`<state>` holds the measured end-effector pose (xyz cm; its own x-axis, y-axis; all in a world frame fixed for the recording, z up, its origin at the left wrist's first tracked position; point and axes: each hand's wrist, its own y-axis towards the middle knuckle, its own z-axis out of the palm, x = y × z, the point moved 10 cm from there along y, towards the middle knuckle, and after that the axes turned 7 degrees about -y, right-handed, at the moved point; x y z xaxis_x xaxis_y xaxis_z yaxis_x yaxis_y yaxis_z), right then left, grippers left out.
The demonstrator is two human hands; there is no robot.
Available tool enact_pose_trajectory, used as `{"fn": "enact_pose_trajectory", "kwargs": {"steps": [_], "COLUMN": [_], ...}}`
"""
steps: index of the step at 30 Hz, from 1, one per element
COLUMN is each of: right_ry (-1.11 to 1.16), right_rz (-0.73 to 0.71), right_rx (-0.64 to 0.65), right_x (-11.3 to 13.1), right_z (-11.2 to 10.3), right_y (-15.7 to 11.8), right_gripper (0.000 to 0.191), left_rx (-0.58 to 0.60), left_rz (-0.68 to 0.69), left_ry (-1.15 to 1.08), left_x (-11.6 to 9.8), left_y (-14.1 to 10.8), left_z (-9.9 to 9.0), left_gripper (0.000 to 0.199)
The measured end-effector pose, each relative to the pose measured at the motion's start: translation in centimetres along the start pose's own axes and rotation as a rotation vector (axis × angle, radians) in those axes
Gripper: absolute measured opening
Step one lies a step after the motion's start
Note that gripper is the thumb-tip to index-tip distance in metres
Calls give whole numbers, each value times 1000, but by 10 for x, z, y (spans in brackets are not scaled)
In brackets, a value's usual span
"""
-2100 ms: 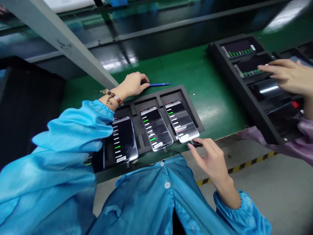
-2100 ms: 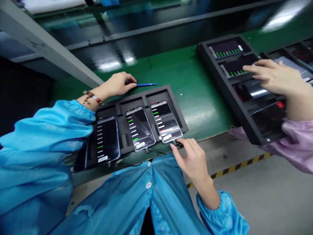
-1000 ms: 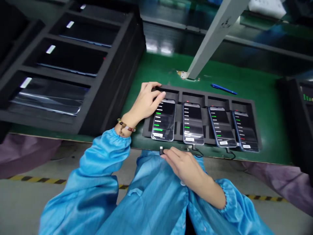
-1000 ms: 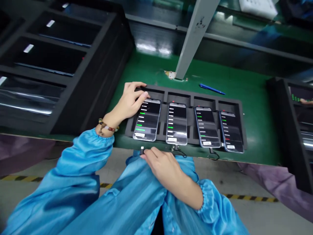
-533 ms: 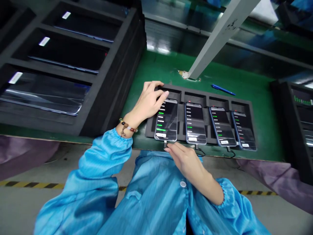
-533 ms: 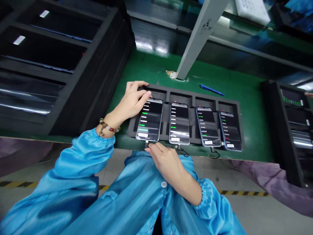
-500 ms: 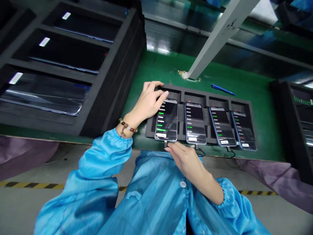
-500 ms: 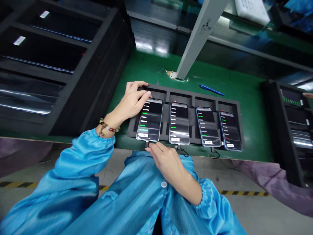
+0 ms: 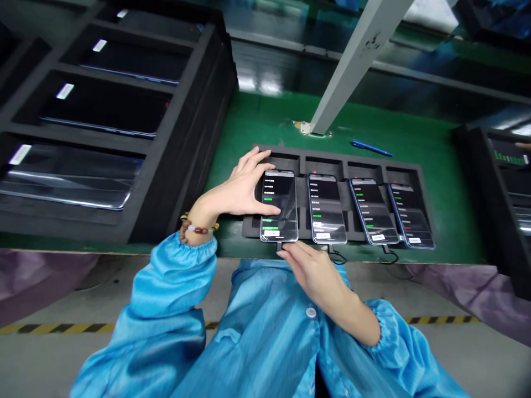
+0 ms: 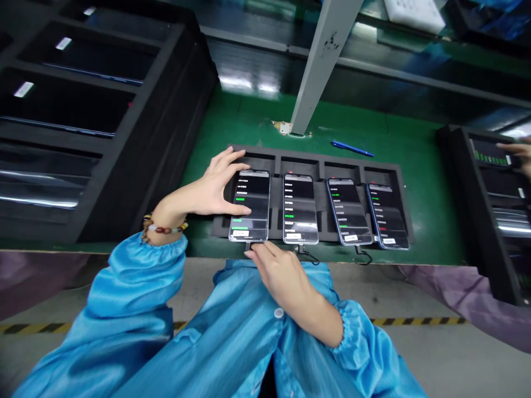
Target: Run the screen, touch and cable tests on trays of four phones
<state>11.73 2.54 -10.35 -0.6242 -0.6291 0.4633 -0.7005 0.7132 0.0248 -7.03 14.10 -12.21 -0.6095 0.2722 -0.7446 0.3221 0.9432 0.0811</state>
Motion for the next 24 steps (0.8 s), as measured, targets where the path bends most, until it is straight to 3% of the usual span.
{"fn": "enact_pose_trajectory", "kwargs": {"steps": [4,12,14,18,24], "right_ry": [-11,-67,-85,-92,-61], "right_rz": [9,9,2,-23,-18], "right_rx": [16,31,8,-26,-100], "right_x": [-1,1,1,2,8], "right_z": [0,1,-1,-3,-12], "right_y": [1,0,0,-1,0], "right_gripper": [36,33,34,36,30], "left_rx": [-12,35,14,-106,-181], "left_rz": [-13,7,-5,-62,-104], "left_ry": [-19,-11,-11,8,37], "left_x": [1,-1,0,6,12], "left_y": [1,-2,0,6,9], "left_z": [-2,0,-2,-11,-12], "left_gripper": [79,106,94,44,36]}}
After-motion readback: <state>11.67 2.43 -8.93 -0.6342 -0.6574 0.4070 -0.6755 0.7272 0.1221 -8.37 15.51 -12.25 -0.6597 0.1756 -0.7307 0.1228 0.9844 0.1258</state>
